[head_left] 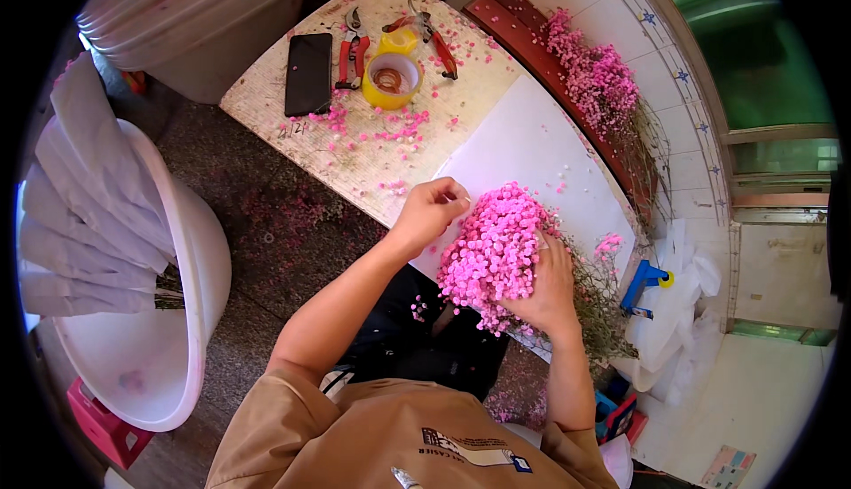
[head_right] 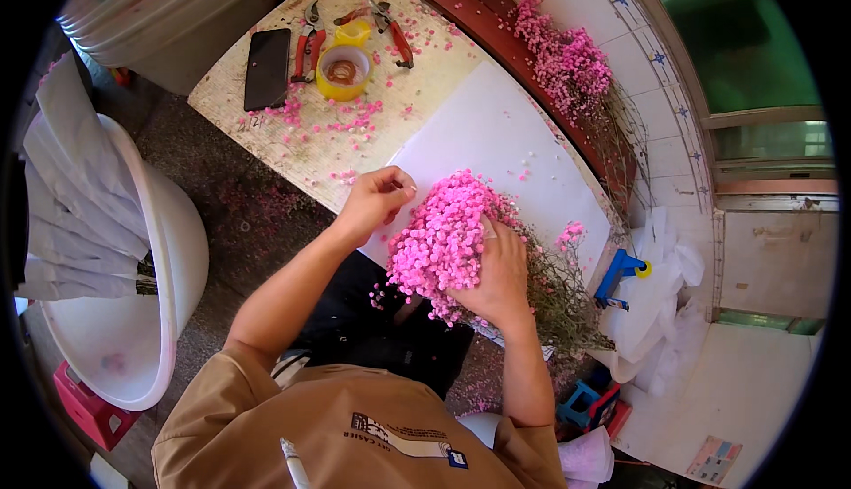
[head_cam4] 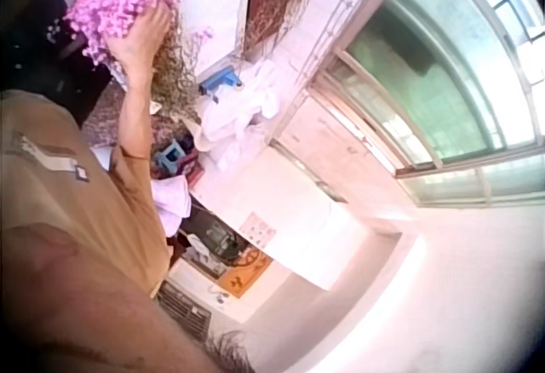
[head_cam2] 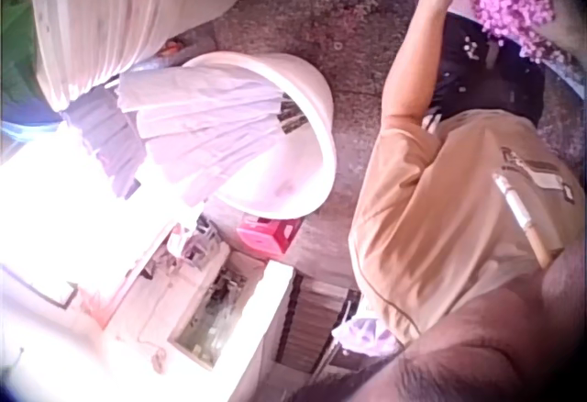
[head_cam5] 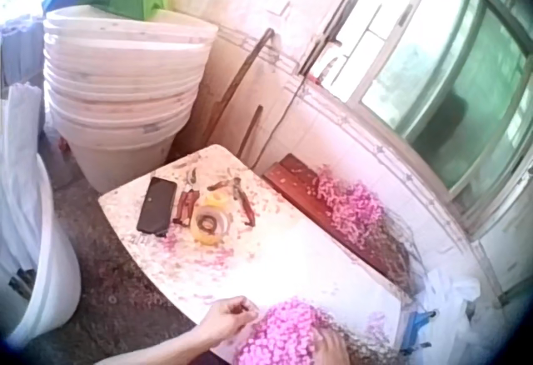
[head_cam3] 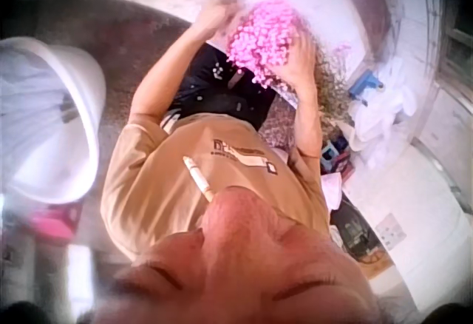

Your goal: The person wraps a small bouquet of pink flowers in white paper by rolling the paper around the stems, and then organizes a larger bouquet of pink flowers by hand.

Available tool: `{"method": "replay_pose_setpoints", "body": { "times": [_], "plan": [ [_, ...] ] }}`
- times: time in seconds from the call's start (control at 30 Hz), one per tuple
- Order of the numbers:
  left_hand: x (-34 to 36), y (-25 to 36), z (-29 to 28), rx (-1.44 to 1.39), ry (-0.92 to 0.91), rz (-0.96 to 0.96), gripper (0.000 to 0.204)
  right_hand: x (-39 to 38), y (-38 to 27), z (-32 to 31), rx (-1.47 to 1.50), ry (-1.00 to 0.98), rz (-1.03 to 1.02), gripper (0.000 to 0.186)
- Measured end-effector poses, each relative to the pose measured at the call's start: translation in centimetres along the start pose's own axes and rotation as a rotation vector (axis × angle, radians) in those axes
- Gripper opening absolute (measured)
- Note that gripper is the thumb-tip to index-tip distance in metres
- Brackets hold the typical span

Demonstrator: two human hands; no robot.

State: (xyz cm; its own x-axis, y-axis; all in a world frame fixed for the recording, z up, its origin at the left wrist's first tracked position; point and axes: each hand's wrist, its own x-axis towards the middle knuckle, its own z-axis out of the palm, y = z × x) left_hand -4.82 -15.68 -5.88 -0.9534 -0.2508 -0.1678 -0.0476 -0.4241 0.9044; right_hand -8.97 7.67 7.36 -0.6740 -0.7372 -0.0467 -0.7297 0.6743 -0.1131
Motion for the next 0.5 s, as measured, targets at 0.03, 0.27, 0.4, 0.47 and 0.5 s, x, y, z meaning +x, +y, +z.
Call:
{"method": "replay_pose_setpoints", "body": {
  "times": [0.03, 0.27, 0.4, 0.47, 0.5],
  "plan": [
    [0.0, 0.6, -0.5, -0.319, -0.039, -0.173, 0.013, -0.1, -0.1, 0.1, 0.009, 0.004, 0.007, 0.110],
    [0.4, 2.5, 0.2, -0.202, -0.101, -0.274, 0.033, -0.3, -0.8, 0.3, 0.021, 0.026, 0.010, 0.110],
    [1.2, 2.8, 1.3, 0.060, -0.173, -0.251, 0.023, -0.5, -1.4, 0.3, 0.015, 0.040, 0.004, 0.110],
    [1.4, 2.7, 1.4, 0.142, -0.206, -0.183, 0.018, -0.6, -1.5, 0.3, 0.012, 0.048, 0.007, 0.110],
    [1.4, 2.7, 1.3, 0.140, -0.183, -0.211, 0.013, -0.6, -1.6, 0.2, 0.009, 0.051, 0.005, 0.109]
  ]
}}
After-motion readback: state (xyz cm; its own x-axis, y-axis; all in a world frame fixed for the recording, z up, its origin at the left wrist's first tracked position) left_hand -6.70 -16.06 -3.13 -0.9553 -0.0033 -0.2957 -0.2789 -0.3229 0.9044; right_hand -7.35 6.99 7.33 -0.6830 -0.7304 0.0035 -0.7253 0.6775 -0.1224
